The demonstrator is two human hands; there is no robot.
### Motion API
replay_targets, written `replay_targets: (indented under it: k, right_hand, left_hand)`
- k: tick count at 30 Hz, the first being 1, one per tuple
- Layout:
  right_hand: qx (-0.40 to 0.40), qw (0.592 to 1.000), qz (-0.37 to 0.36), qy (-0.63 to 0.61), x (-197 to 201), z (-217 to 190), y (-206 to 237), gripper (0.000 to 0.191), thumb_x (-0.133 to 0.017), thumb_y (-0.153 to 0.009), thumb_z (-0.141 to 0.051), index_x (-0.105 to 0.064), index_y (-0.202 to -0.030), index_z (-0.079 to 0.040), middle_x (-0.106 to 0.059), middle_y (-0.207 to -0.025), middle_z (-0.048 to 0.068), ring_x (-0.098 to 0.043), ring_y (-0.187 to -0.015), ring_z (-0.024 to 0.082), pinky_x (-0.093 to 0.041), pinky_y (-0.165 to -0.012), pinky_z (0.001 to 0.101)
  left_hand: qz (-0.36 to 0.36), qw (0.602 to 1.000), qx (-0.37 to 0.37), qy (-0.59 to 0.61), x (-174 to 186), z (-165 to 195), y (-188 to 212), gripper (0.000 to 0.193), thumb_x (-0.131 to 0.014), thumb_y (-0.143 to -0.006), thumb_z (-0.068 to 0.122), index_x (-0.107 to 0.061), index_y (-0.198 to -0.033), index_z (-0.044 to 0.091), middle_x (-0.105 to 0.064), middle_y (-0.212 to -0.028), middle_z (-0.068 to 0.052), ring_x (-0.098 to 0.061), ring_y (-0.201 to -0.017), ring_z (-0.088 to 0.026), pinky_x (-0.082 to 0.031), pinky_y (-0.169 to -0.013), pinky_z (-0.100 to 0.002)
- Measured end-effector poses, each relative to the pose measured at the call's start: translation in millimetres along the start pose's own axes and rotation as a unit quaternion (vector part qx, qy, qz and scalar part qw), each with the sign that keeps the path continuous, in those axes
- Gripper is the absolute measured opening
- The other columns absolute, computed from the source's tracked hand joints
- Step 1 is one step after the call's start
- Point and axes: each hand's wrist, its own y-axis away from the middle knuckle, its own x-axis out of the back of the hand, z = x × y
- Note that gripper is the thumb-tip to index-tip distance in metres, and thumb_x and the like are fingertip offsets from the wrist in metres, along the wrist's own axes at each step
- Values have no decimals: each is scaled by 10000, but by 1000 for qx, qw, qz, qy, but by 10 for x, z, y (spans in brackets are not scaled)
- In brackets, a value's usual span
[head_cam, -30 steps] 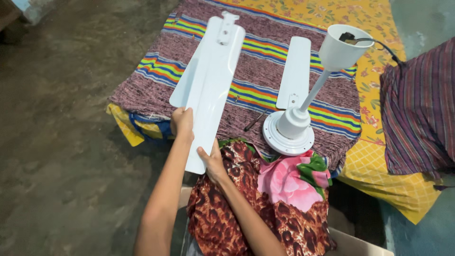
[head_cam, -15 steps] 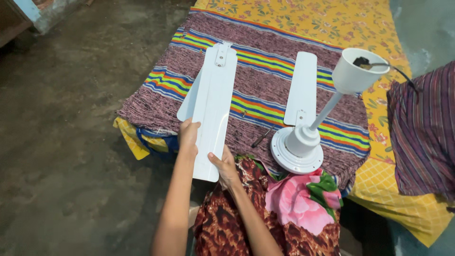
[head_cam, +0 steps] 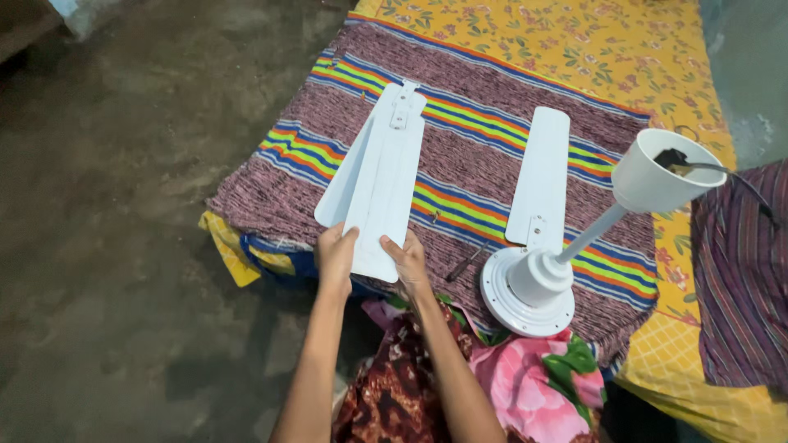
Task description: The person disassembles a white ceiling fan lying on a bed, using a screwdriver to unscrew fasteners and removing the fan blades one at a time from the motor housing, setting the detached blades aside on the bed.
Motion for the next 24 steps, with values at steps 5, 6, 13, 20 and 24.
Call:
replay_targets:
  k: [5,6,13,20,24]
  right_hand:
    - [-2,1000,-21,-7,80,65,-350,394,-694,-954,-63,-558,-1273,125,-712,-1132,183,-716,-920,203,-596,-796,341]
    - [5,1000,-21,-7,88,87,-424,393,-699,-953,-61,-554,-1269,124,-711,-1128,181,-717,-920,202,-597,-800,341]
    - [3,1000,10,-27,21,220,-721,391,-709,-929,-65,-522,-1239,81,-705,-1098,161,-717,-917,199,-605,-800,347]
    - [10,999,37,-35,-74,246,-700,399,-716,-926,-62,-514,-1243,72,-699,-1106,166,-711,-935,206,-596,-820,352]
    - [33,999,11,-25,-95,193,-708,435,-719,-919,-59,-527,-1284,78,-704,-1143,159,-711,-964,198,-592,-848,334]
  left_hand:
    - [6,997,-27,67,-13,5,50,419,-509,-908,-65,-617,-1311,-100,-722,-1202,-132,-691,-1049,-172,-527,-908,-290]
    - [0,996,-32,84,-14,24,47,437,-501,-911,-81,-597,-1337,-99,-711,-1230,-140,-688,-1076,-173,-525,-932,-291]
    - [6,990,5,140,-28,103,95,546,-499,-920,-64,-458,-1461,-12,-660,-1304,-96,-658,-1121,-157,-523,-942,-322]
    - [-6,989,-25,149,-28,109,125,551,-540,-944,-42,-440,-1485,-19,-632,-1346,-105,-619,-1170,-159,-495,-973,-322]
    - [-3,988,-29,151,-75,167,159,585,-542,-931,-46,-411,-1498,9,-608,-1401,-87,-595,-1241,-157,-470,-1033,-315]
